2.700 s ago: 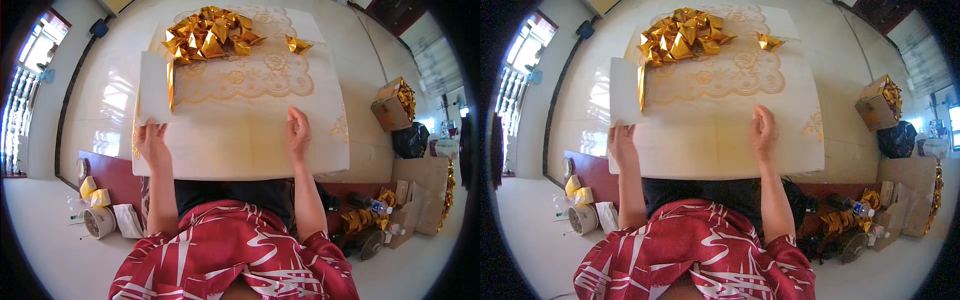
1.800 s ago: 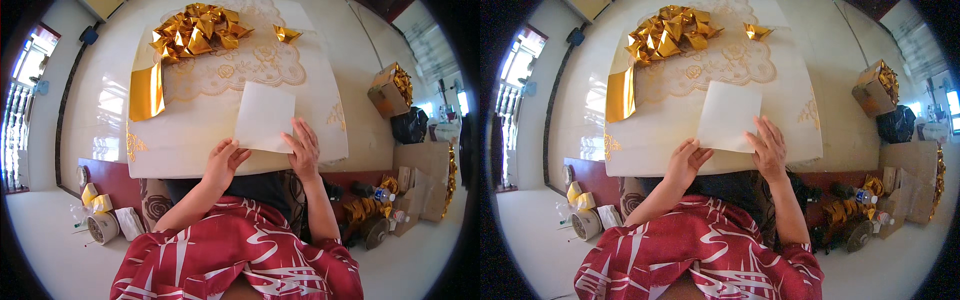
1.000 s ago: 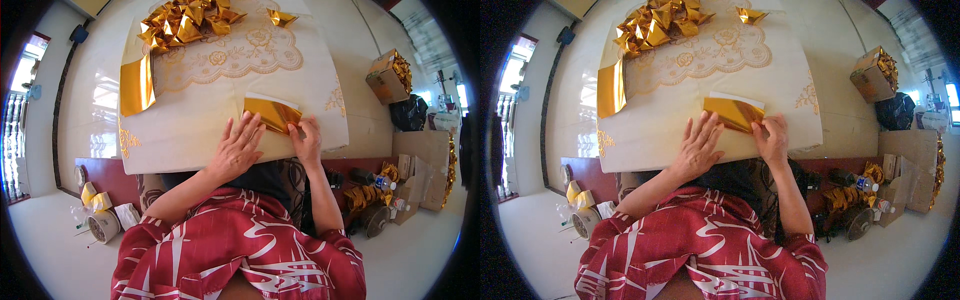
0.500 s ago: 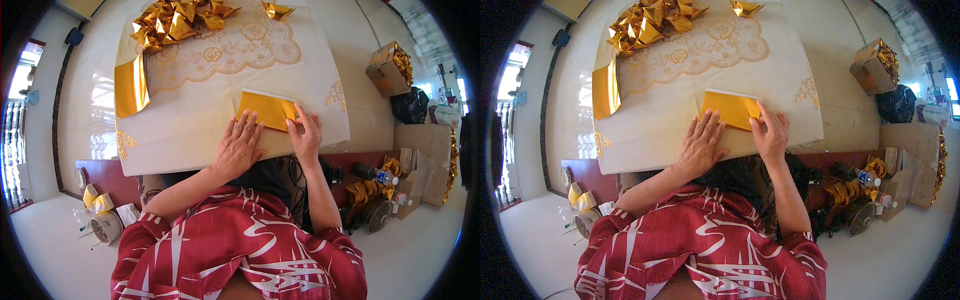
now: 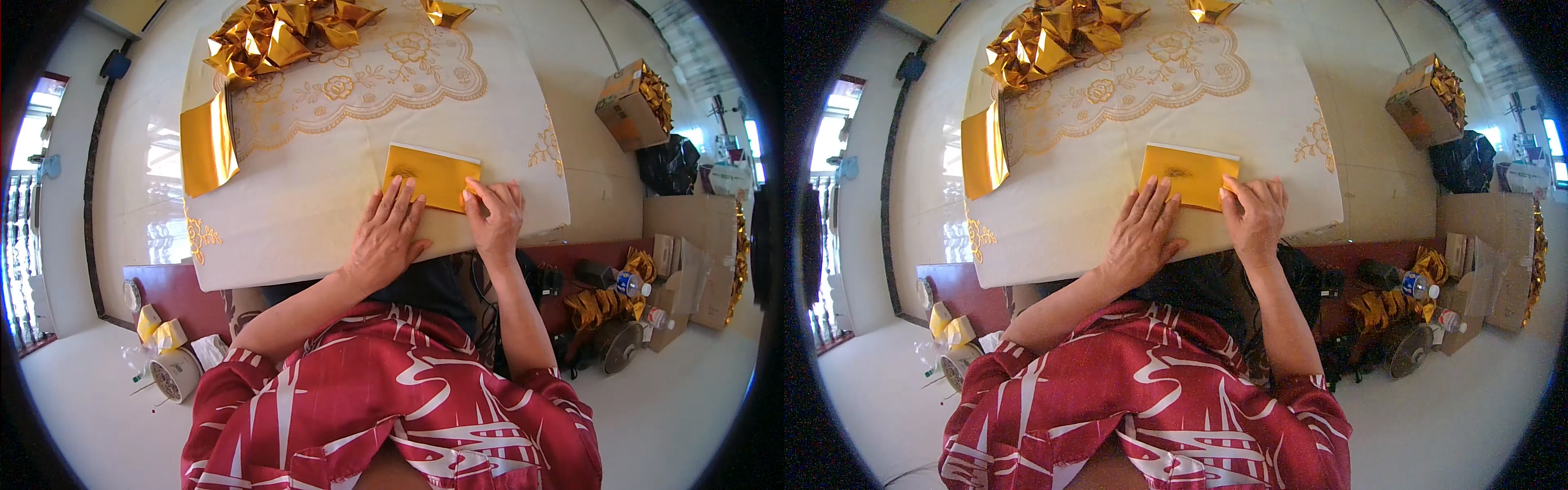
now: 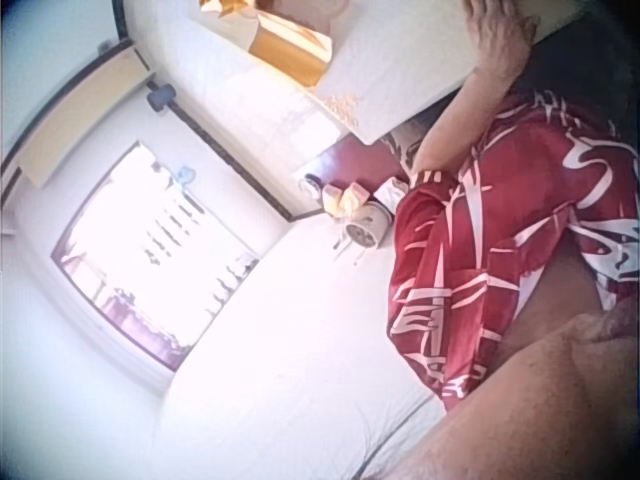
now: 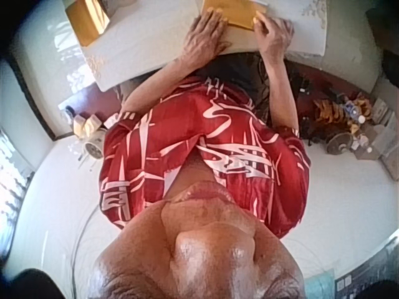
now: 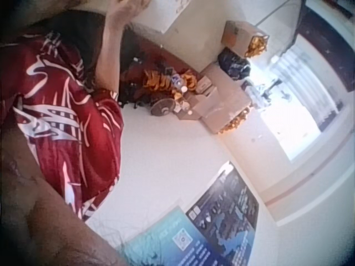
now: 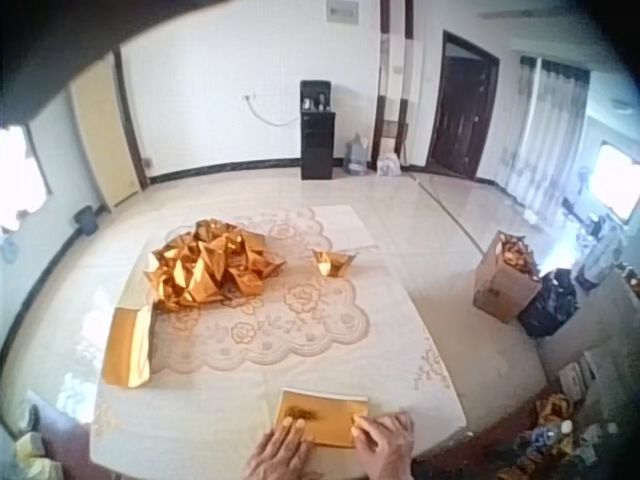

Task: Folding a piece of gold and white paper into a specific shape.

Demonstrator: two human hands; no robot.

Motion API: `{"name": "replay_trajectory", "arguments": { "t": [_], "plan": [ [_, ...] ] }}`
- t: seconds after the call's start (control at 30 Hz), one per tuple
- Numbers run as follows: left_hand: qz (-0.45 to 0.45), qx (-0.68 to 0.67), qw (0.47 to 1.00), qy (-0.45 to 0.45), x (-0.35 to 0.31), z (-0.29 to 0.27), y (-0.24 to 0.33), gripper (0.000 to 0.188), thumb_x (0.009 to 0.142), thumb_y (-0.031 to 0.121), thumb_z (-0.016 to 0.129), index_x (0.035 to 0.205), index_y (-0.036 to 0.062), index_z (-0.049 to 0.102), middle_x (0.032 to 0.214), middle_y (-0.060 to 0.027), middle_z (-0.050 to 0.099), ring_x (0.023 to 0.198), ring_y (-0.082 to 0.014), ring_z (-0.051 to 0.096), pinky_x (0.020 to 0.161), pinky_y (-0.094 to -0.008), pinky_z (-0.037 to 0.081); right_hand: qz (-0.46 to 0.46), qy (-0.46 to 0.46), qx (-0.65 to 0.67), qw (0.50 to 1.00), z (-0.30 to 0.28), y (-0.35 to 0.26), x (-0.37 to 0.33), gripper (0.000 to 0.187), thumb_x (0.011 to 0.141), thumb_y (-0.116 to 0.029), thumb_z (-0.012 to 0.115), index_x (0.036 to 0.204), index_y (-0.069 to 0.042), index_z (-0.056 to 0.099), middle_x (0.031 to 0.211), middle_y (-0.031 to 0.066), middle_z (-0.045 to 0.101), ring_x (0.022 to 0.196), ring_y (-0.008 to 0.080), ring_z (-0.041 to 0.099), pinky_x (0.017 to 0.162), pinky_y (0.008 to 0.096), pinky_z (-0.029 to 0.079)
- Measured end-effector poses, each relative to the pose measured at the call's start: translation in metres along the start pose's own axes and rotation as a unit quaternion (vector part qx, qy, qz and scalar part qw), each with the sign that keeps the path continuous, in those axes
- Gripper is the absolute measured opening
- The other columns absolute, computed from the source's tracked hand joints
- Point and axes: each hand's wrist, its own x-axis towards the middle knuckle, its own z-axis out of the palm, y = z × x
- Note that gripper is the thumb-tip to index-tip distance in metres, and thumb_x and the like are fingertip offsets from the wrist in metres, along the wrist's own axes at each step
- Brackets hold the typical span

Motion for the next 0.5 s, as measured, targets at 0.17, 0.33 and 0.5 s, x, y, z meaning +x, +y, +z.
{"name": "replay_trajectory", "arguments": {
  "t": [0.17,0.33,0.5],
  "plan": [
    [0.0,0.014,1.0,-0.004,0.0001,-0.0009,0.0008,0.066,0.088,0.038,0.064,0.14,0.0012,0.047,0.154,-0.0208,0.033,0.145,-0.0376,0.027,0.117,-0.0516,0.024,0.002,-0.004,-0.018,1.0,0.0007,-0.0004,-0.0004,0.02,0.082,-0.017,0.074,0.102,-0.018,0.075,0.081,-0.0002,0.058,0.086,0.0234,0.056,0.099,0.047,0.042],
    [-0.002,0.019,1.0,-0.005,-0.0008,0.0006,0.0005,0.064,0.09,0.041,0.061,0.139,0.0017,0.049,0.153,-0.0204,0.034,0.145,-0.0366,0.026,0.117,-0.0538,0.022,0.003,-0.005,-0.023,1.0,0.0004,-0.0028,0.0006,0.019,0.083,-0.017,0.073,0.102,-0.016,0.075,0.08,0.0009,0.056,0.085,0.0237,0.056,0.099,0.0456,0.042],
    [-0.016,0.036,0.999,-0.015,-0.0026,0.0024,0.0014,0.065,0.088,0.04,0.064,0.141,0.005,0.048,0.157,-0.0172,0.028,0.148,-0.0336,0.021,0.116,-0.0627,0.012,0.005,-0.004,-0.023,1.0,0.0014,-0.002,-0.0003,0.017,0.082,-0.018,0.074,0.1,-0.018,0.075,0.081,-0.0002,0.056,0.086,0.0234,0.055,0.097,0.0459,0.043]
  ]
}}
